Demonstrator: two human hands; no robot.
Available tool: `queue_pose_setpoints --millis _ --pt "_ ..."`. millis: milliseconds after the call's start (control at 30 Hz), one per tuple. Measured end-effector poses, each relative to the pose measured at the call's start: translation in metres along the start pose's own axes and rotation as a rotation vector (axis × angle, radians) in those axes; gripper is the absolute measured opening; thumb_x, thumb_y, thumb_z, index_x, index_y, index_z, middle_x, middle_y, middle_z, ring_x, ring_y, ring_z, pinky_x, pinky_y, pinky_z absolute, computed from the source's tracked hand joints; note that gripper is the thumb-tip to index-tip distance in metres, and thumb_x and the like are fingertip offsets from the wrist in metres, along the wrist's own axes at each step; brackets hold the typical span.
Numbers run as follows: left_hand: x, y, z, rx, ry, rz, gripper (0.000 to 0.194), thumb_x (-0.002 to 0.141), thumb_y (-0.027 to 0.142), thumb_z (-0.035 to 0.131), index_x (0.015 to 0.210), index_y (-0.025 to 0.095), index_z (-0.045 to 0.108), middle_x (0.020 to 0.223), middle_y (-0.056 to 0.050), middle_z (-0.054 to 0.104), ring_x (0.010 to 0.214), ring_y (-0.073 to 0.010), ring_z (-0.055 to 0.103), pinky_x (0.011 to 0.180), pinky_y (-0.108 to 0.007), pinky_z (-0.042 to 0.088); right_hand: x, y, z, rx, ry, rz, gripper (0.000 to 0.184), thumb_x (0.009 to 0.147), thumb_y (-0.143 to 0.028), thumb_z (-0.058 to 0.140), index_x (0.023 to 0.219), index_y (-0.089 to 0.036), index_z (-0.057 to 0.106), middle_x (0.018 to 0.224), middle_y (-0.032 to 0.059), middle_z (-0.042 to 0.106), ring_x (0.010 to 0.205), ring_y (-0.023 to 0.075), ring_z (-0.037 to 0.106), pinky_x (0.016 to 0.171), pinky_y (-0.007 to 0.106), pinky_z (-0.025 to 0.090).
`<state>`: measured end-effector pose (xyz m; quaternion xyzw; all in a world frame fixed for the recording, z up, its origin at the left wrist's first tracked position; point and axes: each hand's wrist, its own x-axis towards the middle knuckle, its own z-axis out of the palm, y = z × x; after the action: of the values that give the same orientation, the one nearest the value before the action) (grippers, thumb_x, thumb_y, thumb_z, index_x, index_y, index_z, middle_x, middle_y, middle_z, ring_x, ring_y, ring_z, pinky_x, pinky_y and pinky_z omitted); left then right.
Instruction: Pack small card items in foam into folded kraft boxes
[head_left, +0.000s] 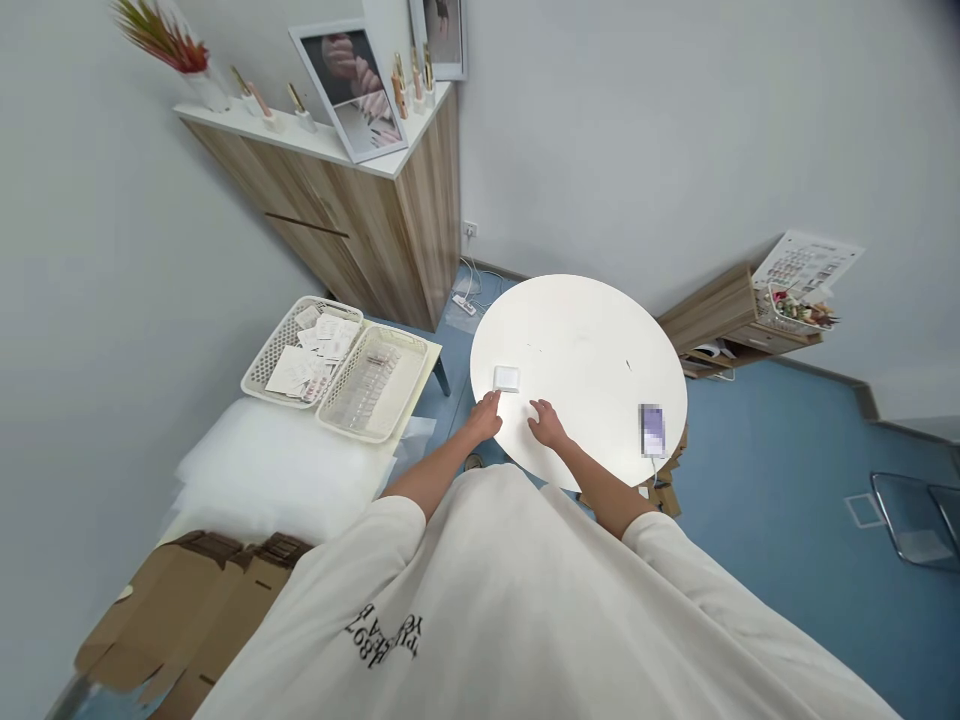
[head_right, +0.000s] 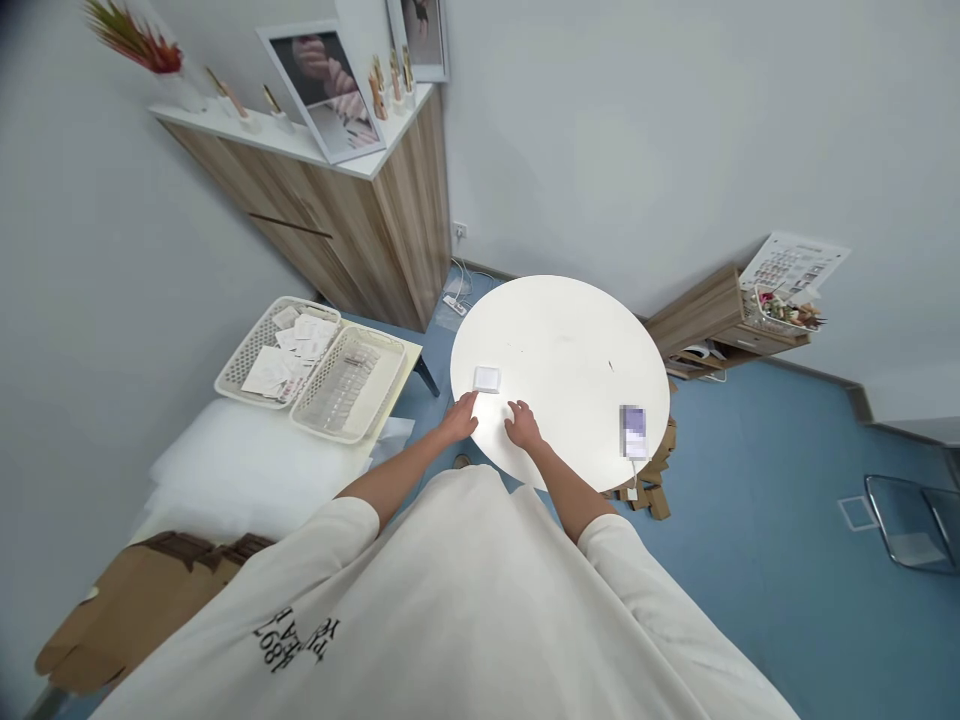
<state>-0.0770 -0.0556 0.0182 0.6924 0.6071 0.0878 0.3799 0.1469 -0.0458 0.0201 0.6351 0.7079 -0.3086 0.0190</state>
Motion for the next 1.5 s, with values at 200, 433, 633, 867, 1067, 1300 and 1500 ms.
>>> queue_pose_setpoints --millis 200,433,633,867,1067,1300,1500 --pt "-0.053 0.029 0.015 0.003 0.095 0.020 0.071 0.092 0.022 0.047 0.159 0.018 0.024 0.165 -0.014 0.028 0.152 -0.0290 0.030 0.119 -0.045 0.033 -0.047 0.011 0.006 0.035 0.113 -0.141 0.048 0.096 -0.024 0.049 0.144 -0.018 0.053 0.154 0.0148 0.043 0.143 0.0260 0.042 0.115 0.043 0.040" --pt "-0.138 0.041 0.045 -0.053 0.161 -0.050 0.060 0.099 0.032 0.041 0.156 0.019 0.030 0.167 -0.013 0.026 0.153 -0.0316 0.026 0.120 -0.048 0.032 -0.111 0.005 0.030 0.177 0.148 -0.298 0.044 0.097 -0.028 0.045 0.138 -0.019 0.058 0.149 0.0140 0.049 0.139 0.0275 0.046 0.113 0.044 0.043" --pt "-0.216 0.023 0.078 -0.107 0.239 -0.099 0.055 0.097 0.032 0.046 0.151 0.022 0.040 0.163 -0.013 0.034 0.151 -0.0313 0.032 0.120 -0.050 0.034 -0.156 -0.020 0.066 0.216 0.073 -0.408 0.042 0.095 -0.028 0.047 0.133 -0.019 0.062 0.141 0.0145 0.055 0.133 0.0278 0.051 0.113 0.043 0.043" --pt "-0.302 -0.016 0.076 -0.120 0.428 -0.189 0.051 0.094 0.027 0.049 0.145 0.021 0.047 0.154 -0.013 0.045 0.144 -0.0314 0.042 0.116 -0.050 0.039 -0.179 -0.083 0.109 0.165 -0.027 -0.580 0.041 0.095 -0.027 0.049 0.132 -0.019 0.063 0.140 0.0134 0.056 0.130 0.0262 0.054 0.113 0.042 0.043" --pt "-0.388 -0.076 0.066 -0.145 0.605 -0.288 0.050 0.094 0.024 0.052 0.144 0.021 0.048 0.150 -0.013 0.049 0.142 -0.0295 0.044 0.116 -0.050 0.039 -0.192 -0.178 0.154 0.093 -0.127 -0.733 0.039 0.095 -0.025 0.049 0.131 -0.020 0.063 0.137 0.0118 0.059 0.126 0.0238 0.058 0.109 0.038 0.046" --pt "-0.506 -0.177 0.057 -0.117 0.724 -0.481 0.048 0.093 0.021 0.055 0.141 0.020 0.050 0.146 -0.013 0.051 0.139 -0.0266 0.047 0.116 -0.042 0.039 -0.230 -0.309 0.233 -0.025 -0.236 -0.959 0.038 0.096 -0.021 0.047 0.130 -0.020 0.063 0.136 0.0105 0.060 0.126 0.0237 0.057 0.107 0.037 0.046" --pt "-0.579 -0.240 0.052 -0.003 0.551 -0.698 0.050 0.094 0.035 0.057 0.141 0.020 0.050 0.151 -0.015 0.046 0.138 -0.0334 0.046 0.114 -0.047 0.037 -0.261 -0.384 0.291 -0.302 -0.297 -1.094 0.043 0.094 -0.018 0.049 0.136 -0.021 0.061 0.140 0.0106 0.058 0.126 0.0248 0.055 0.105 0.036 0.045"
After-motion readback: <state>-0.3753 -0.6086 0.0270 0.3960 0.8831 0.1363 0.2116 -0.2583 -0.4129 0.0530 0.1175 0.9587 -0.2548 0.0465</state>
